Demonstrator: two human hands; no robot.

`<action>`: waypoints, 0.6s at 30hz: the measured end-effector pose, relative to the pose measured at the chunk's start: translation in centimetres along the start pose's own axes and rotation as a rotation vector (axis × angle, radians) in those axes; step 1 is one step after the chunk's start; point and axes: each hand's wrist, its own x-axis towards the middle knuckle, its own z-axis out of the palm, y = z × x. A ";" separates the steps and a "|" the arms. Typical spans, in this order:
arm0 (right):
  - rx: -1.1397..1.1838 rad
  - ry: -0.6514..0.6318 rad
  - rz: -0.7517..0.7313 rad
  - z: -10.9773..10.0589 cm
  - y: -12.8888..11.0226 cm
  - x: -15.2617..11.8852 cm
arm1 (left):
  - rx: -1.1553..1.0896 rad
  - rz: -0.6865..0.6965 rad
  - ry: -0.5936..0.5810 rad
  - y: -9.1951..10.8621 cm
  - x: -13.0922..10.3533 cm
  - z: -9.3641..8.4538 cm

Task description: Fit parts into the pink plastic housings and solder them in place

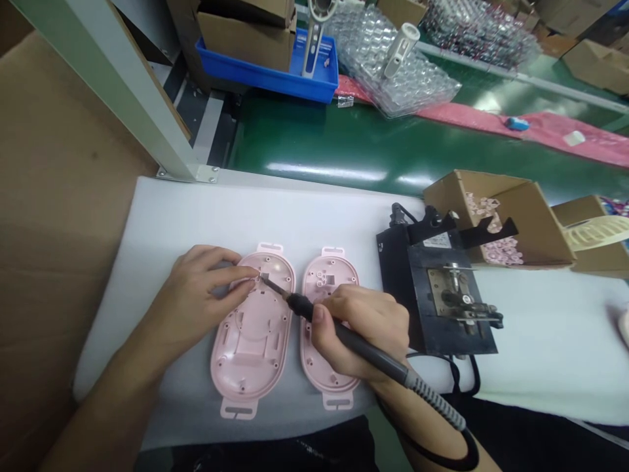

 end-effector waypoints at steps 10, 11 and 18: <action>-0.050 -0.084 0.021 -0.6 -0.2 -0.1 | 0.002 0.001 0.031 0.1 0.1 0.1; -0.058 -0.083 0.021 -0.6 -0.3 -0.1 | 0.002 0.003 0.035 0.1 0.1 0.2; -0.058 -0.074 0.035 -0.7 -0.1 0.0 | -0.003 0.001 0.015 0.2 0.2 0.2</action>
